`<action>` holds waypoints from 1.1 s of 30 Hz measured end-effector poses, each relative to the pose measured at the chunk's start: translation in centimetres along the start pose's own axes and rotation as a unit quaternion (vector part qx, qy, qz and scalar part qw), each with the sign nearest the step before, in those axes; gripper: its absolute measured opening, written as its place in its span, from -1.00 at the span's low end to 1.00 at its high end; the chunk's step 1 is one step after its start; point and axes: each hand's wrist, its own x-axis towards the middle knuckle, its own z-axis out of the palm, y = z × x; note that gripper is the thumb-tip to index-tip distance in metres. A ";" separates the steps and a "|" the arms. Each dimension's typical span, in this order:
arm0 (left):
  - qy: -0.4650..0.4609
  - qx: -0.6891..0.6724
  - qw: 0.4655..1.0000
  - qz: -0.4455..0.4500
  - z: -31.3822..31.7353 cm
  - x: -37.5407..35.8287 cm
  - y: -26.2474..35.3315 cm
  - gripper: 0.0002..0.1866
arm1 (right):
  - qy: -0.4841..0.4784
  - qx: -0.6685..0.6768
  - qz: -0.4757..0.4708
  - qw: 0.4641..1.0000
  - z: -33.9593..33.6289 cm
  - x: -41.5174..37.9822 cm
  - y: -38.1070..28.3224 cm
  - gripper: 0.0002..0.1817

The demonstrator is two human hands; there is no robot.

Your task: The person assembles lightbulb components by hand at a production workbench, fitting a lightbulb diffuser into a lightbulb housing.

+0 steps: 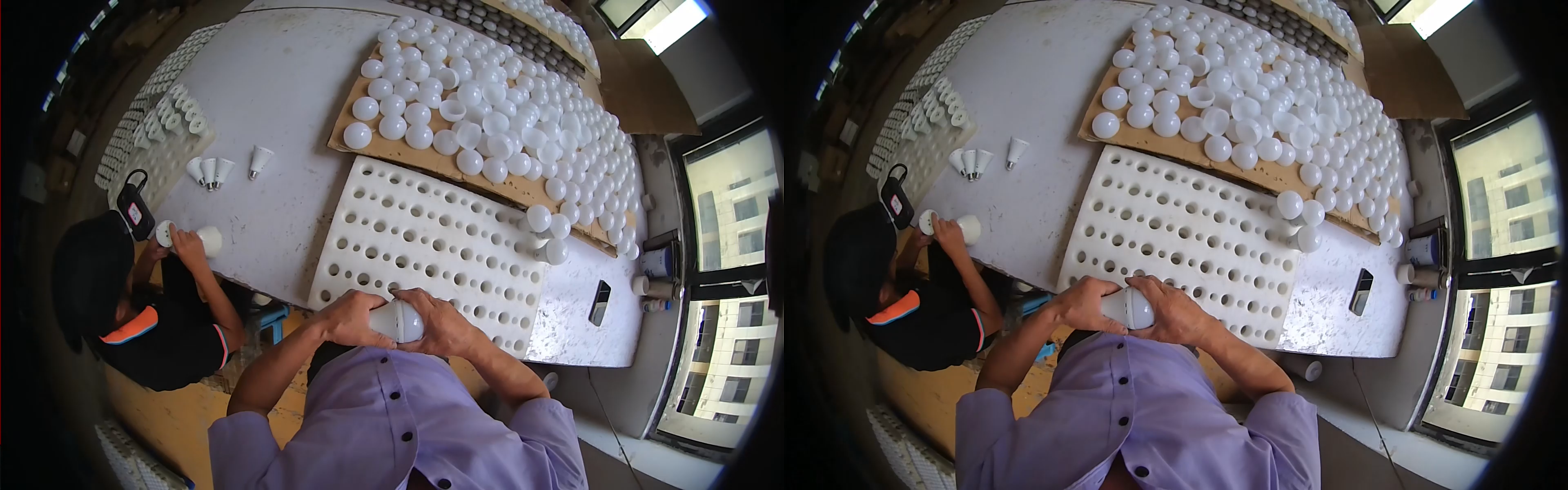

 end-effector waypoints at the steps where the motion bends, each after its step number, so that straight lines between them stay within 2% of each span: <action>1: -0.011 0.013 1.000 -0.017 0.0 -0.1 0.1 -0.34 | 0.006 0.010 -0.007 1.000 0.2 0.0 0.1 -0.11; 2: -0.010 0.012 1.000 -0.016 0.1 -0.1 0.1 -0.34 | 0.005 0.010 -0.007 1.000 0.4 0.2 0.2 -0.11; 4: 0.007 0.001 1.000 0.016 0.3 -0.2 0.0 -0.33 | 0.047 0.050 -0.097 0.993 0.8 0.4 0.3 -0.16; 5: 0.007 0.000 1.000 0.016 0.4 -0.3 0.1 -0.33 | 0.046 0.050 -0.096 0.993 1.0 0.5 0.2 -0.16; 7: 0.017 -0.002 0.999 0.039 0.4 -0.6 1.2 -0.42 | 0.135 0.067 -0.213 0.965 1.2 0.5 -0.4 -0.26; 8: 0.018 -0.005 0.999 0.039 0.5 -0.7 1.8 -0.42 | 0.132 0.066 -0.212 0.966 1.3 0.4 -0.5 -0.26; 10: 0.004 0.006 0.999 0.053 0.7 -1.1 3.1 -0.42 | 0.185 0.093 -0.244 0.947 1.6 -0.3 -0.7 -0.39; 13: -0.007 0.003 0.997 0.076 0.7 -1.6 4.4 -0.43 | 0.198 0.109 -0.273 0.935 1.2 -0.7 -1.4 -0.45; 17: -0.015 0.012 0.998 0.059 0.5 -1.8 5.1 -0.44 | 0.191 0.119 -0.280 0.933 0.7 -0.4 -1.4 -0.46; 20: 0.034 0.021 0.995 0.090 0.5 -0.5 2.7 -0.37 | 0.179 0.100 -0.283 0.937 0.0 0.8 -0.9 -0.42; 22: 0.000 -0.069 0.996 0.055 0.0 0.7 0.0 -0.32 | 0.218 0.134 -0.178 0.950 -0.3 1.8 -1.5 -0.35; 23: 0.006 -0.066 0.996 0.054 -0.1 0.8 -0.7 -0.32 | 0.216 0.136 -0.184 0.949 -0.8 1.9 -1.2 -0.35; 24: -0.046 -0.199 0.979 0.018 -0.4 0.7 -0.9 -0.31 | 0.169 0.138 -0.191 0.957 -1.8 1.9 -1.1 -0.34; 25: -0.095 -0.332 0.938 -0.014 -0.6 0.6 -1.0 -0.30 | 0.117 0.138 -0.197 0.964 -2.4 2.2 -1.0 -0.33; 26: -0.134 -0.402 0.905 -0.035 -0.4 0.6 -1.2 -0.38 | 0.131 0.085 -0.231 0.960 -2.4 2.3 -1.2 -0.48; 27: -0.128 -0.410 0.903 -0.031 -0.2 0.6 -1.0 -0.38 | 0.120 0.085 -0.232 0.962 -2.1 2.5 -1.3 -0.48; 29: -0.157 -0.329 0.931 -0.023 -0.6 0.8 -0.2 -0.60 | 0.168 0.026 -0.276 0.946 -1.4 3.1 -1.2 -0.58; 31: -0.105 -0.304 0.947 -0.004 -0.7 0.4 1.3 -0.67 | 0.186 0.033 -0.270 0.944 -0.6 3.9 -0.8 -0.62; 33: 0.016 -0.217 0.976 0.014 -0.3 0.0 1.6 -0.67 | 0.256 0.134 -0.214 0.933 0.4 4.1 -0.4 -0.67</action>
